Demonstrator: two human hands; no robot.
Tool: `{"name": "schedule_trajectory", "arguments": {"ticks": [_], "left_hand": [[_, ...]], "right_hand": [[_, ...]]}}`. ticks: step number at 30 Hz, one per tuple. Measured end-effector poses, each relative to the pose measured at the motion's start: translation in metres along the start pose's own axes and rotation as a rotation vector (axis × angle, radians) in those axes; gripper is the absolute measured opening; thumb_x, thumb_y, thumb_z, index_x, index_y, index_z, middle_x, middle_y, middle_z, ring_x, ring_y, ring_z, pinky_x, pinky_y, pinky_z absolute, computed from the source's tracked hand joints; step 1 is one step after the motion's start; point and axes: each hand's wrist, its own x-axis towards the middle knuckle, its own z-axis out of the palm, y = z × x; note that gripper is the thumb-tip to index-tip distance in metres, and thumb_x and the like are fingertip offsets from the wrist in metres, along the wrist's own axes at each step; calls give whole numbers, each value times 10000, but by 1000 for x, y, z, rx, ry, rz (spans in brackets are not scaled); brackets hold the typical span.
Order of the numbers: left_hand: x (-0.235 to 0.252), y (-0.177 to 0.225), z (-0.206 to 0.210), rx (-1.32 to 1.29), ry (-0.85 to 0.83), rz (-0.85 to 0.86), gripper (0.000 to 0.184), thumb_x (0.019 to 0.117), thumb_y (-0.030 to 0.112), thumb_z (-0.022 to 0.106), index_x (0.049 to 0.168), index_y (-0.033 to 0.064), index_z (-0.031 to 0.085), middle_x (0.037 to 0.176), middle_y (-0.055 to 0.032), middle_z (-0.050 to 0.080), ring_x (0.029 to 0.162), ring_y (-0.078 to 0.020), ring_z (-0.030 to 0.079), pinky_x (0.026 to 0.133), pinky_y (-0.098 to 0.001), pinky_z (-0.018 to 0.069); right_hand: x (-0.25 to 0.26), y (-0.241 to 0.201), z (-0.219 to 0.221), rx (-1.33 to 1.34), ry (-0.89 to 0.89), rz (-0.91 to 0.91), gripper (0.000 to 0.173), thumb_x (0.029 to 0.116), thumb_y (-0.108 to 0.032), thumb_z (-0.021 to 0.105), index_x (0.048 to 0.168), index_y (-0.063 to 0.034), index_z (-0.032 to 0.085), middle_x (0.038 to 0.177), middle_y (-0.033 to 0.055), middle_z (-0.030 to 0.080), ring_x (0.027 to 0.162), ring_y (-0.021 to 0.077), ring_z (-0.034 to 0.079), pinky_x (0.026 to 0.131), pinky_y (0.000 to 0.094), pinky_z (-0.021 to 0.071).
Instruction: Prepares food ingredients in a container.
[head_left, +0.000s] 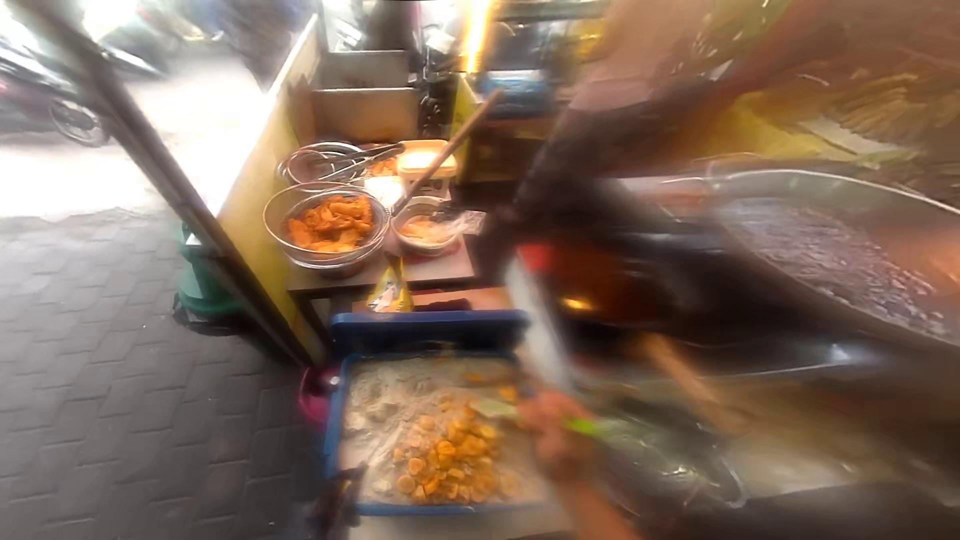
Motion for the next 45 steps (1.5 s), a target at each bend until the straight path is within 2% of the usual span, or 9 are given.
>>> {"name": "schedule_trajectory", "arguments": {"ticks": [5,12,15,18,28,32,36,40,45], "left_hand": [[6,22,4,39,-66,27,515,1078,335,357,1249,-25,682,1061,-139,771,983,-311,746,908,-508,562],[-9,51,22,-95,-124,10,450,1087,245,344,1248,-4,683,1071,-101,770,836,-206,741,774,-425,589],[-17,63,26,-90,-200,3,449,1090,254,351,1300,10,664,1098,-92,770,895,-211,750,836,-429,586],[-23,67,35,-102,-271,-15,454,1099,266,333,1313,15,645,1095,-82,766,742,-150,709,699,-368,575],[-24,75,68,-157,-393,18,489,1081,370,347,1384,86,605,1183,-59,738,869,-183,721,765,-432,575],[-26,102,77,-228,-414,-33,432,1075,246,397,1417,38,560,1183,-91,727,843,-163,698,755,-360,567],[-24,132,86,-116,-446,-46,477,1089,247,368,1491,23,492,1426,-140,608,1338,-278,569,1167,-467,396],[-19,162,95,55,-516,-130,495,1104,240,337,1566,66,390,1519,-160,516,1417,-319,484,1196,-500,340],[-5,163,125,129,-547,-190,543,1094,257,344,1610,98,298,1565,-185,451,1453,-335,434,1209,-510,317]], "right_hand": [[-5,12,-26,52,118,109,369,1003,-143,452,643,-180,526,510,-66,499,470,71,523,531,272,499],[13,-51,-44,91,-166,56,401,1040,-360,557,668,-213,530,545,-97,439,509,29,468,550,243,450],[3,-39,-60,-107,-428,30,441,1066,-379,509,687,-154,506,570,-58,445,513,35,455,502,237,405],[-6,-31,-61,-186,-562,-10,465,1073,-331,484,660,-120,449,558,-40,409,506,15,422,488,199,356],[-14,25,-60,-252,-481,186,395,985,-240,505,609,-135,446,548,-85,398,504,-22,388,492,187,331],[-16,41,-63,-263,-545,181,359,968,-209,505,618,-147,454,559,-91,411,511,-17,401,499,196,345],[4,1,-85,-274,-921,421,382,994,-420,627,832,-75,588,779,-16,548,730,61,532,694,270,460],[72,-34,-84,-256,-931,444,506,1024,-513,470,1134,-80,706,1122,35,708,1058,143,648,952,381,525],[103,0,-17,-1283,-1218,148,332,1029,-334,583,1209,-92,721,1265,153,665,1251,342,586,1074,555,457]]}}
